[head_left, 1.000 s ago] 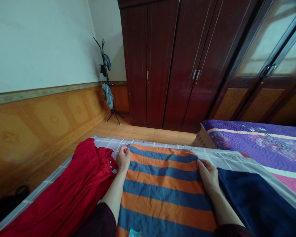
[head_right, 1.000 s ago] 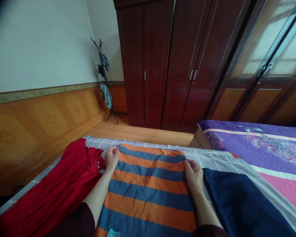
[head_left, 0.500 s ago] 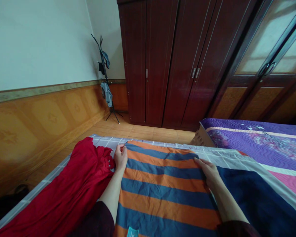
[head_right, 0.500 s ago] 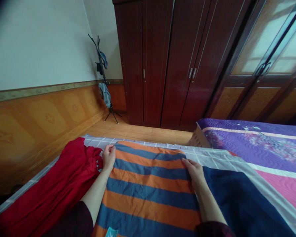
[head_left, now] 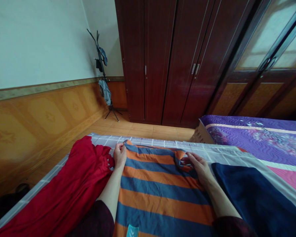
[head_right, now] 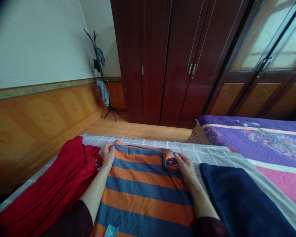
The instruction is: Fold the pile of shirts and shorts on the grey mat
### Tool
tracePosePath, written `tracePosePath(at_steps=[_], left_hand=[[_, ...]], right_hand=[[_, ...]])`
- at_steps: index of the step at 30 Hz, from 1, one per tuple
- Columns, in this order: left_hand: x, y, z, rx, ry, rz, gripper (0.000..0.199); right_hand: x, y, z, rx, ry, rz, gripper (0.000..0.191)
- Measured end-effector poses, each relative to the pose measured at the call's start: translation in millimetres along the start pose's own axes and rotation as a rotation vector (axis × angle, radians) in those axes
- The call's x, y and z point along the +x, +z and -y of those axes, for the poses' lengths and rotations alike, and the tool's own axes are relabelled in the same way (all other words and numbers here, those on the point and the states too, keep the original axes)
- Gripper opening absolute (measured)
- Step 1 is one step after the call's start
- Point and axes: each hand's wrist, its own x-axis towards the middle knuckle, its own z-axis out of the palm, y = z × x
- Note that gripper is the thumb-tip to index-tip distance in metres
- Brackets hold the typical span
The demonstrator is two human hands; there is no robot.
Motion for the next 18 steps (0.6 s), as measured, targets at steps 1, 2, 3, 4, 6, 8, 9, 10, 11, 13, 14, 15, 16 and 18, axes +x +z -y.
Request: tracePosePath(at_steps=[1, 2, 3, 4, 6, 8, 9, 10, 11, 13, 14, 15, 16, 18], left_hand=[[-0.2, -0.1, -0.4, 0.001, 0.004, 0.009, 0.015], [-0.4, -0.2, -0.8, 0.002, 0.007, 0.017, 0.015], [-0.6, -0.4, -1.1, 0.005, 0.007, 0.022, 0.015], [-0.8, -0.4, -1.4, 0.009, 0.005, 0.024, 0.015], [-1.2, -0.4, -1.8, 0.017, -0.001, 0.024, 0.015], [-1.3, -0.2, -1.8, 0.024, -0.004, 0.021, 0.016], [-1.3, -0.1, -1.7, 0.026, -0.002, 0.019, 0.016], [-1.2, -0.2, -1.7, 0.027, 0.000, 0.017, 0.016], [-1.1, -0.4, -1.7, 0.028, 0.002, 0.015, 0.017], [-0.8, -1.4, -1.9, 0.027, 0.005, 0.003, 0.018], [-0.7, -2.0, -2.1, 0.027, 0.004, -0.008, 0.019], [-0.6, -2.6, -2.4, 0.027, 0.002, -0.019, 0.019], [-0.6, -3.1, -2.7, 0.027, 0.001, -0.028, 0.020], [-0.8, -3.6, -3.2, 0.029, 0.001, -0.032, 0.020]], right_hand=[[1.7, 1.4, -1.4, -0.021, 0.003, 0.018, 0.044], [3.3, 2.5, -2.9, -0.051, 0.001, 0.027, 0.041], [4.6, 3.3, -4.2, -0.089, -0.003, 0.036, 0.036], [5.2, 4.1, -5.2, -0.133, -0.009, 0.051, 0.031], [4.6, 5.9, -5.8, -0.227, -0.021, 0.079, 0.023], [2.6, 7.9, -5.5, -0.311, -0.031, 0.091, 0.019], [1.5, 8.9, -5.5, -0.345, -0.036, 0.091, 0.019], [0.8, 9.7, -5.8, -0.374, -0.040, 0.087, 0.018], [0.5, 10.3, -6.5, -0.397, -0.044, 0.084, 0.017], [0.9, 10.5, -8.8, -0.423, -0.054, 0.080, 0.016], [1.4, 10.1, -10.0, -0.425, -0.061, 0.077, 0.016], [2.0, 9.6, -10.9, -0.420, -0.070, 0.071, 0.016], [2.4, 9.0, -11.4, -0.409, -0.080, 0.062, 0.017], [2.4, 8.0, -10.7, -0.380, -0.101, 0.037, 0.022]])
